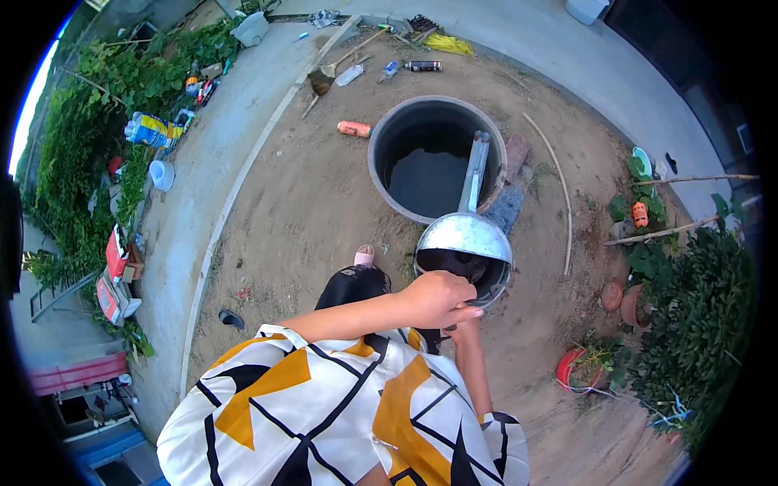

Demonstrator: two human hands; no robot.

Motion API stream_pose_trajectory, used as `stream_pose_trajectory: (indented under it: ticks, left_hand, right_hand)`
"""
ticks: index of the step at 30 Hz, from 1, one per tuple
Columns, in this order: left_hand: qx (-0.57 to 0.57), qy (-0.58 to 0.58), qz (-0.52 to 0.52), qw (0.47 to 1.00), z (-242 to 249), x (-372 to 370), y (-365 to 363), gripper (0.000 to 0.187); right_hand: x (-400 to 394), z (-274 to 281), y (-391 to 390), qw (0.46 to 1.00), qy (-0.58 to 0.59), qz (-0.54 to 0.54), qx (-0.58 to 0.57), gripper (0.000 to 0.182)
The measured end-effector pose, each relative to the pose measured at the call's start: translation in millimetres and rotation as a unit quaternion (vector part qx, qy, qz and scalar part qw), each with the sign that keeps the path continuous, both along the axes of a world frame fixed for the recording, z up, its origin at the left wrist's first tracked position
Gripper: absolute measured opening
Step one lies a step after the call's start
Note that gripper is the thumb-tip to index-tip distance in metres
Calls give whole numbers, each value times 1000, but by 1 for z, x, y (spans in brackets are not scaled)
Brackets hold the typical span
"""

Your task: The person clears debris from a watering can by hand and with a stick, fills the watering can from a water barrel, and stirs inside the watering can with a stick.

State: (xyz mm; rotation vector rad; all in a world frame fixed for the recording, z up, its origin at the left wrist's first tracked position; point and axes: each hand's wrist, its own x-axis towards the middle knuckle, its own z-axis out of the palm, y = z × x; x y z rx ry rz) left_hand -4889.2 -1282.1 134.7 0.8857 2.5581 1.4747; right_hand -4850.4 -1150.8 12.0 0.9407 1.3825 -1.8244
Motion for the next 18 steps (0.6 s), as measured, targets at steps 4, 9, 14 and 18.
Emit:
stream_pose_trajectory:
  ticks: [4,9,14,18]
  left_hand:
    - [-18,0,-39,999,0,-18,-4,23]
    - [-23,46,-35,998,-3,-74,-31,16]
    - [2,14,-67,998,-41,-157,-76,16]
    - [-40,-64,-65,995,-87,-217,-113,15]
  right_hand:
    - [-23,-11,-22,1000,3,-17,-12,31]
    - [-71,-29,-61,999,6,-44,-10,32]
    - [-126,-80,-96,994,1,-105,13,32]
    - [-180,-64,-133,977,-114,-151,93,33]
